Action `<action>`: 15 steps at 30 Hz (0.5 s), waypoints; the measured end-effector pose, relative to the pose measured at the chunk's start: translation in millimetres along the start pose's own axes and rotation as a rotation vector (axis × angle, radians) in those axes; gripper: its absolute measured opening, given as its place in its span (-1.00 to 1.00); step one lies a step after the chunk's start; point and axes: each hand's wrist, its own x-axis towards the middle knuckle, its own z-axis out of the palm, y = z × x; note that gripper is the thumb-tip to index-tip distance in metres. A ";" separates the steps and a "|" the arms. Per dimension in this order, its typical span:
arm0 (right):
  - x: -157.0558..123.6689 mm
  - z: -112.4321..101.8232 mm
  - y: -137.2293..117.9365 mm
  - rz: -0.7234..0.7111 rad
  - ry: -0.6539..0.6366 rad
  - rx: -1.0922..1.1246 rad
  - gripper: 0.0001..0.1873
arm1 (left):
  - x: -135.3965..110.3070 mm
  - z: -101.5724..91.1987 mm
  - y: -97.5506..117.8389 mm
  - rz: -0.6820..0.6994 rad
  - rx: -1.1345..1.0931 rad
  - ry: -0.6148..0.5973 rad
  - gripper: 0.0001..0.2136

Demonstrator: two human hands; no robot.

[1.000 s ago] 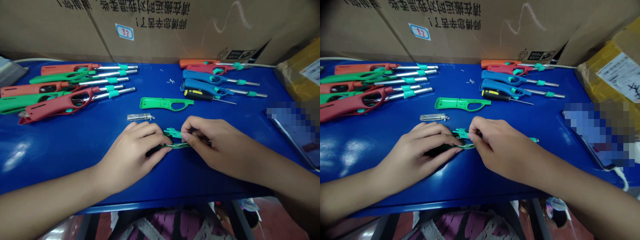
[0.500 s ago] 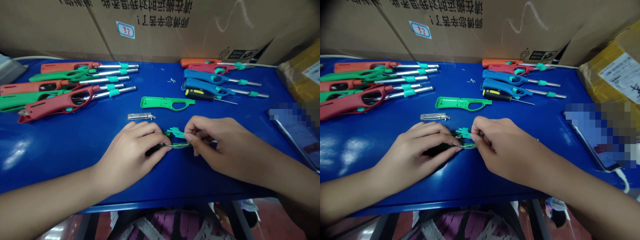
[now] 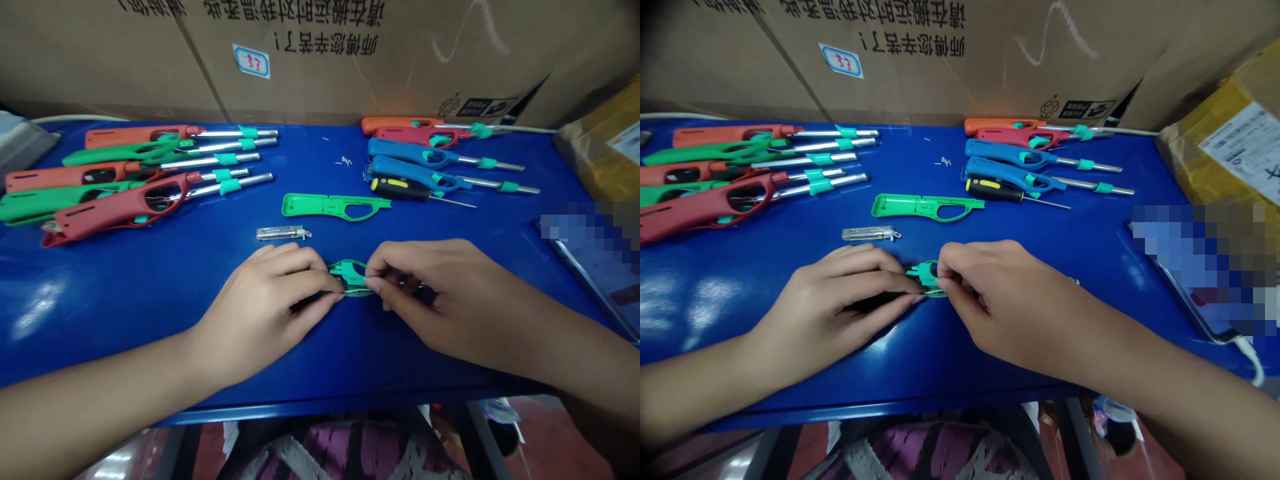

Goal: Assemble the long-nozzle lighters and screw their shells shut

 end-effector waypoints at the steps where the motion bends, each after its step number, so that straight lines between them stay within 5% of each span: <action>1: 0.4 -0.5 0.6 -0.019 0.006 -0.013 -0.85 | 0.3 -0.4 0.5 0.005 -0.015 0.012 -0.92; 8: 0.7 -6.4 6.3 -0.074 0.018 -0.128 -0.78 | 7.0 -12.4 1.9 -0.087 -0.059 0.139 -0.93; 15: -0.4 -5.0 6.9 -0.062 -0.073 -0.187 -0.76 | 8.8 -18.3 -3.0 -0.069 0.023 0.020 -0.88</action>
